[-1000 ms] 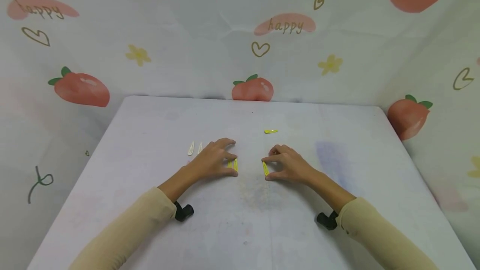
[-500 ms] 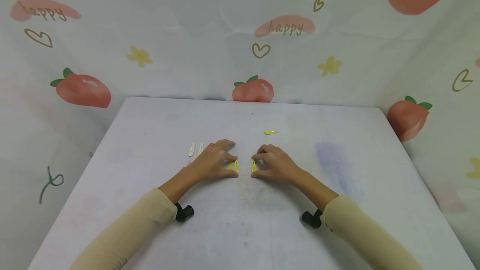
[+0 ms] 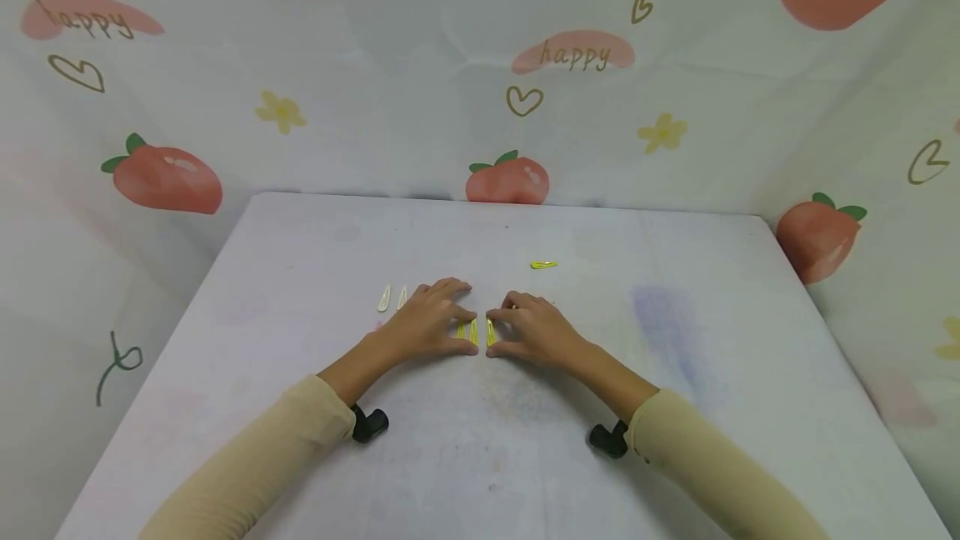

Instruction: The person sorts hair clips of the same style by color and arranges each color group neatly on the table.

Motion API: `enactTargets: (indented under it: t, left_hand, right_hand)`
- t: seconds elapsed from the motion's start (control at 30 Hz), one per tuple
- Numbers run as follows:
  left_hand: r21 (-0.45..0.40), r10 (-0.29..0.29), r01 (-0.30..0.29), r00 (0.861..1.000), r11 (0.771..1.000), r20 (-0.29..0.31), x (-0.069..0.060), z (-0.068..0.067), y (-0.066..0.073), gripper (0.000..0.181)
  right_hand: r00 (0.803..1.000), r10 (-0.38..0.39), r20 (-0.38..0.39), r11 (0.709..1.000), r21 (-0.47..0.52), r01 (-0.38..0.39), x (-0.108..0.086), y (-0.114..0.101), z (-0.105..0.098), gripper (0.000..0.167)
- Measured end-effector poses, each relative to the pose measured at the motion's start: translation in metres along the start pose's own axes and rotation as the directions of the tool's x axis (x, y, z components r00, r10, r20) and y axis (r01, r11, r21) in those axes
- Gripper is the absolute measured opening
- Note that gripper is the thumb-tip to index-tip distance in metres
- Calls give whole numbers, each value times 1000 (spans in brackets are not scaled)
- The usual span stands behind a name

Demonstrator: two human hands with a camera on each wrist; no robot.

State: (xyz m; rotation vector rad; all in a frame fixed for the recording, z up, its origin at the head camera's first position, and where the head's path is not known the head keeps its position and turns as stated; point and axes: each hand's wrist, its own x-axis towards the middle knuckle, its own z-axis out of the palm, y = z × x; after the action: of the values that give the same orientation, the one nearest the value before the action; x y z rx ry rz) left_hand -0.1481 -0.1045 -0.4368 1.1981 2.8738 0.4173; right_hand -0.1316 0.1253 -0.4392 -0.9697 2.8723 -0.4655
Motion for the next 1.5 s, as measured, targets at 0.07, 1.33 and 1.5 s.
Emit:
enactTargets:
  t: [0.07,1.33,1.5]
  left_hand:
    - [-2,0,0,1000,1000,-1,0,0,0,56]
    - [-37,5,-6,1000,999,-14,-2,3,-2,55]
    - [-35,7,-7,1000,999,-10,-1,4,-3,55]
  right_hand:
    - [1000,2,3,1000,26,-2,-1,1,-2,61]
    - [833,542,-112,836,171,-521,28,80,-25,57]
    - [865,498,-69,856,197,-477,26,78,-26,53]
